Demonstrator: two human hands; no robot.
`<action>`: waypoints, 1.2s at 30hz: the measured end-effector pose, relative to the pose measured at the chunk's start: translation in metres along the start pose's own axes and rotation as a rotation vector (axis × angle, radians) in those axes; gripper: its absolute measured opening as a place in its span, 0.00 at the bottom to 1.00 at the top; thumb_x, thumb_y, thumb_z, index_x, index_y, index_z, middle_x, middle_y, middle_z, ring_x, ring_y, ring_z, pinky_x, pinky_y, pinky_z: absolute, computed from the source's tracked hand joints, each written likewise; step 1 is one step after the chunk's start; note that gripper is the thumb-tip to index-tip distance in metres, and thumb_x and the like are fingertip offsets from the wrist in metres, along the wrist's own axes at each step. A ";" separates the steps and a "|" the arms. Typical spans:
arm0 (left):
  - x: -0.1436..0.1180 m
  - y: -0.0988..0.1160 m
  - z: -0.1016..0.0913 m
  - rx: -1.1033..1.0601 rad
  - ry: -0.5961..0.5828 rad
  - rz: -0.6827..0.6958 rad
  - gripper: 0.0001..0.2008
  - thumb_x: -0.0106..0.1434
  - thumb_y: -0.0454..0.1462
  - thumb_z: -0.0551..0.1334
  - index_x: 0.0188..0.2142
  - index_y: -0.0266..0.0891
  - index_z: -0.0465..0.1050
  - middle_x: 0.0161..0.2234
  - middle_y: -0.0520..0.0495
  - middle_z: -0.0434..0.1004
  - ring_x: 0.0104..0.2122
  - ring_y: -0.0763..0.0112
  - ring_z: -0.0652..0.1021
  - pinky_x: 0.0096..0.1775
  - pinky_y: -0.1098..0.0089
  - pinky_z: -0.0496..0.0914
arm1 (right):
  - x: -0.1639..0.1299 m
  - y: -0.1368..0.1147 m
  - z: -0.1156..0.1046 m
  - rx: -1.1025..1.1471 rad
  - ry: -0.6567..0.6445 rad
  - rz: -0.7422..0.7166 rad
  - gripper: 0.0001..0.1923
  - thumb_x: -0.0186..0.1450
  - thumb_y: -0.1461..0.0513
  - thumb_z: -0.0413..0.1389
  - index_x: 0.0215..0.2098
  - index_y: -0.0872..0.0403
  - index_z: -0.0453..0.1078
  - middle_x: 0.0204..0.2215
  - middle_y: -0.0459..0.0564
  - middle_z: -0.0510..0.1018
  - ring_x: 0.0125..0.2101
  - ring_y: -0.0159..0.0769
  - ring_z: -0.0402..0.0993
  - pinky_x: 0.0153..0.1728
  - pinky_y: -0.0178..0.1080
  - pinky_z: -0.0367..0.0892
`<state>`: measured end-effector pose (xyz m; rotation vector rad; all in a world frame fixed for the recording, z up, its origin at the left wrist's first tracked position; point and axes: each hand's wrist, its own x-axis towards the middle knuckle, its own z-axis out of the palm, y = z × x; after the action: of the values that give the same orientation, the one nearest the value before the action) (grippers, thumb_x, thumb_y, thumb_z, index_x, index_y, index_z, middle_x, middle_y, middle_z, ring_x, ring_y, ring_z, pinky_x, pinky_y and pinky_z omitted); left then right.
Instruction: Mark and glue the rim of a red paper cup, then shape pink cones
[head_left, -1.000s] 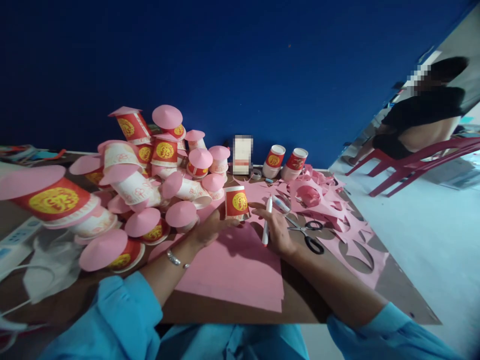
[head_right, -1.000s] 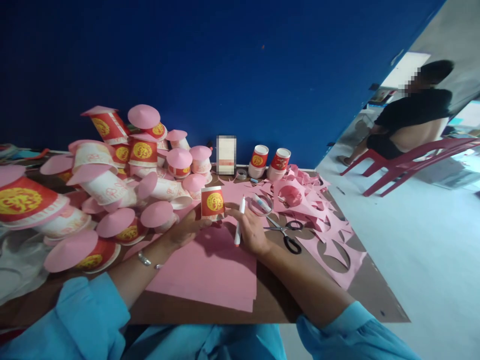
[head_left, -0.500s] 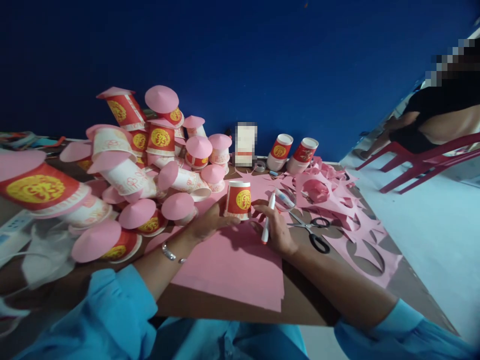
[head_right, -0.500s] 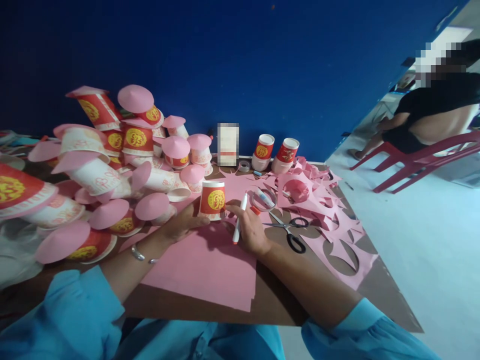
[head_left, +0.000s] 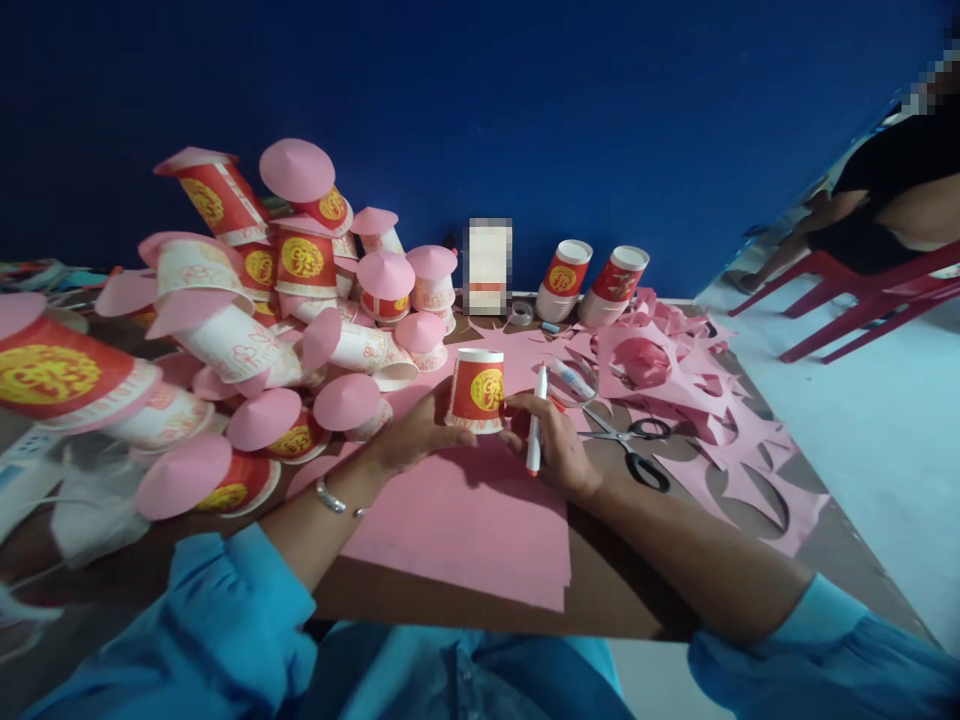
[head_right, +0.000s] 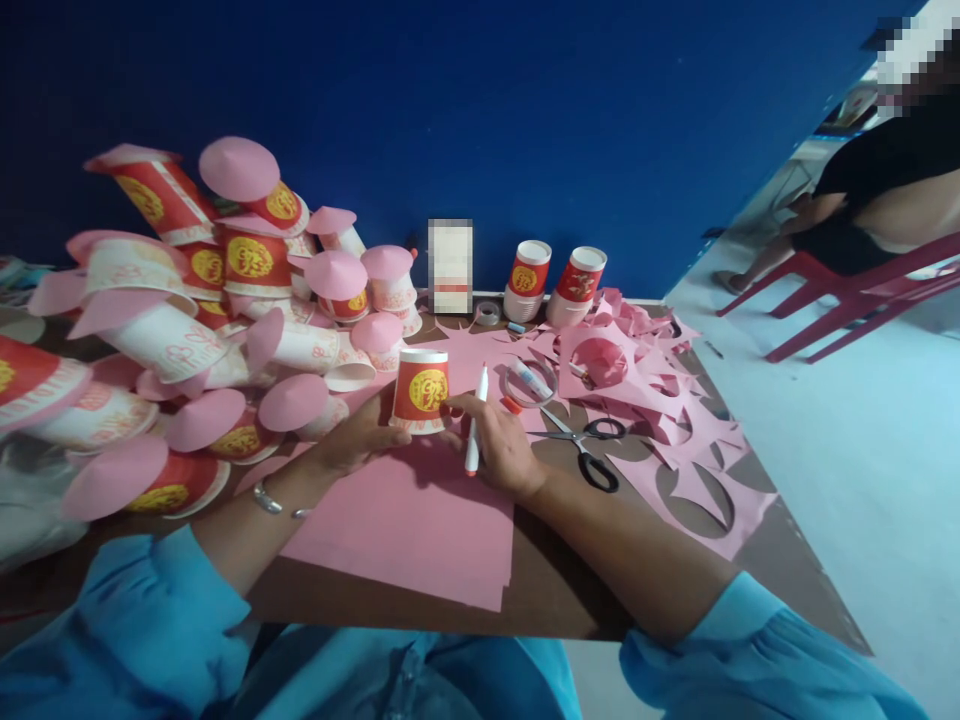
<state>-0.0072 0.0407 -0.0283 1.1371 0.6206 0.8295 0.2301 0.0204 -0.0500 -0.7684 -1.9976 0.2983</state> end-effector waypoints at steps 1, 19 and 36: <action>0.000 0.000 0.000 0.006 0.001 0.007 0.43 0.53 0.42 0.82 0.66 0.42 0.71 0.61 0.35 0.80 0.60 0.45 0.79 0.54 0.56 0.77 | 0.000 0.000 -0.001 0.009 0.006 0.016 0.18 0.77 0.56 0.59 0.63 0.48 0.64 0.41 0.50 0.81 0.31 0.36 0.79 0.33 0.40 0.76; -0.003 0.008 0.010 0.207 0.144 0.043 0.36 0.57 0.44 0.79 0.60 0.40 0.70 0.61 0.36 0.79 0.64 0.42 0.76 0.61 0.50 0.74 | 0.001 0.004 -0.001 0.190 0.046 0.172 0.24 0.75 0.53 0.64 0.64 0.43 0.63 0.56 0.55 0.78 0.44 0.41 0.82 0.40 0.45 0.82; -0.004 0.009 0.012 0.148 0.075 0.040 0.40 0.63 0.43 0.76 0.70 0.49 0.63 0.68 0.37 0.73 0.67 0.43 0.75 0.58 0.55 0.78 | 0.003 0.004 -0.003 0.151 0.070 0.161 0.26 0.74 0.53 0.64 0.66 0.44 0.62 0.58 0.57 0.78 0.51 0.47 0.82 0.51 0.53 0.82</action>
<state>-0.0027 0.0324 -0.0162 1.2599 0.7327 0.8752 0.2335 0.0246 -0.0481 -0.8330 -1.8280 0.5032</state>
